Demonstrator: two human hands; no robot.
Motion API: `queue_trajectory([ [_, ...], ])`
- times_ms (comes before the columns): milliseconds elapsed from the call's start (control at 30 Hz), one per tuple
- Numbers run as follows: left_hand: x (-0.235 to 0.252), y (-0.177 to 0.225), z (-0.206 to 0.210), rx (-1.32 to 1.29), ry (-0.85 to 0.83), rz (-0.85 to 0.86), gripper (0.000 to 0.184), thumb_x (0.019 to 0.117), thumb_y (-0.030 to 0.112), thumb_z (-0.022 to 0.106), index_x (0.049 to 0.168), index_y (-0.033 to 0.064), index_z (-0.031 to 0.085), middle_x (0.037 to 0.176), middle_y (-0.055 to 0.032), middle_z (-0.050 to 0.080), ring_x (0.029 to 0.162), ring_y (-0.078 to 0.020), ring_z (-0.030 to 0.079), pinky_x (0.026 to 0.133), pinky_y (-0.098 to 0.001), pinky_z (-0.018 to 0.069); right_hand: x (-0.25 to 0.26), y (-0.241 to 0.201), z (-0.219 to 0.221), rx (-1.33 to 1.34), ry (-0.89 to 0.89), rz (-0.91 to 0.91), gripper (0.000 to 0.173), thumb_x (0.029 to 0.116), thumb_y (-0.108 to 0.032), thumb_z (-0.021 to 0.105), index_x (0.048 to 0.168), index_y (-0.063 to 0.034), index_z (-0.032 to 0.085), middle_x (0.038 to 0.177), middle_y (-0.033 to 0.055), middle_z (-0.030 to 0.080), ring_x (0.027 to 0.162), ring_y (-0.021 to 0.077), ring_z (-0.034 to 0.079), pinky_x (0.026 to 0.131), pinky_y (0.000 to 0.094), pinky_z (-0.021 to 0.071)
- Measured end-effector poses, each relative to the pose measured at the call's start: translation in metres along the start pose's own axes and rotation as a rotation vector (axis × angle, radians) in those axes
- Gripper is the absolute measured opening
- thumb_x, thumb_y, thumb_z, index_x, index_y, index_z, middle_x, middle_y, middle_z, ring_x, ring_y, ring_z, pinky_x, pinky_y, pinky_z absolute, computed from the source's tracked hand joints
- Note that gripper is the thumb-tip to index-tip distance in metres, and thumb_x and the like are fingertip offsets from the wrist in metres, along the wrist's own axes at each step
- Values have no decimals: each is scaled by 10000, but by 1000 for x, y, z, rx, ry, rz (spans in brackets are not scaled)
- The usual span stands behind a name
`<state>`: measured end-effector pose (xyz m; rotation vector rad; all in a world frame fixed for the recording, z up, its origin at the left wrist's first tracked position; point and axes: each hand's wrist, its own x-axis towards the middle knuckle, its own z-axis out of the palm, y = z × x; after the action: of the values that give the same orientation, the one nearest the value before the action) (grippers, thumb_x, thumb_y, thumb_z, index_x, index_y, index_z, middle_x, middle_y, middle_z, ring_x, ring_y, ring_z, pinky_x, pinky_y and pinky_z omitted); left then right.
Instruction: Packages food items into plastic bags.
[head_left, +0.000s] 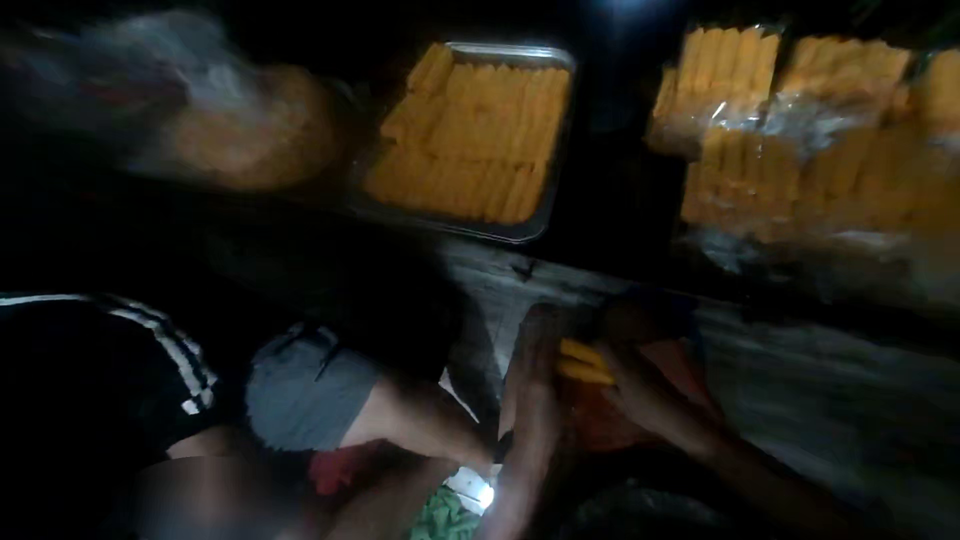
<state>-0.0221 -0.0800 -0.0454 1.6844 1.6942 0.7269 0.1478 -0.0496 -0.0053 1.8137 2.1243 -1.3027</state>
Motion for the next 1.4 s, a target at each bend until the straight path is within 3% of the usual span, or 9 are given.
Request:
queue_trajectory([
  [233,1,7,7,205,-66,93,608,942,44,640,1523,40,462,1380,-224,618,1087,-383,704,903,-525,583,9,5,2,-33,20,4,620,956,-100,663,1526,-60,422,1481,272,470,1317,429,533,1074,566,468],
  [433,-6,17,15,430,3,155,515,959,11,593,1471,41,540,1466,-161,577,935,-330,752,764,-458,618,4,-1,2,-13,90,88,614,996,-143,616,1545,-18,373,1528,281,428,1336,426,526,1095,550,451],
  [633,-4,28,23,309,-42,158,520,974,35,583,1489,28,509,1481,-177,559,1040,-347,734,823,-480,612,-3,-11,12,-5,127,2,571,999,-81,568,1536,12,396,1551,279,407,1414,420,451,1143,543,407],
  [767,-2,55,4,82,-214,95,532,1005,66,555,1524,19,448,1465,-179,568,1267,-285,630,1073,-453,504,-9,-9,0,8,135,-10,606,973,-48,598,1535,36,387,1559,275,405,1393,425,472,1138,544,411],
  [967,11,83,-16,19,-148,362,659,900,-2,652,1526,12,446,1536,-159,503,1240,-241,652,994,-408,558,-30,-5,-28,96,479,-175,420,909,-56,687,1320,18,644,1380,241,603,1248,371,615,1059,517,498],
  [1033,22,92,-27,-32,-156,440,676,902,4,650,1539,20,426,1569,-140,465,1312,-188,597,1047,-357,524,-33,-1,-31,151,677,-273,452,839,-14,727,1288,-1,679,1333,239,629,1175,361,655,991,504,550],
  [1133,39,113,-43,-31,-160,497,676,915,34,650,1551,62,423,1581,-100,457,1293,-135,604,1030,-316,534,-40,1,-42,193,812,-394,514,855,-47,713,1363,-26,635,1358,227,601,1159,310,656,943,447,581],
  [1267,60,142,-54,56,-133,609,674,874,12,668,1518,39,469,1543,-138,497,1041,-199,724,811,-365,605,-44,-2,-63,186,882,-461,469,930,-92,649,1390,-13,605,1393,241,574,1188,273,647,967,379,567],
  [1400,86,157,-54,122,-58,767,642,857,-30,633,1484,10,505,1513,-167,525,935,-273,747,743,-421,612,-24,1,-79,69,1166,-508,339,927,-95,633,1246,-15,712,1246,212,685,1101,268,697,933,360,580],
])
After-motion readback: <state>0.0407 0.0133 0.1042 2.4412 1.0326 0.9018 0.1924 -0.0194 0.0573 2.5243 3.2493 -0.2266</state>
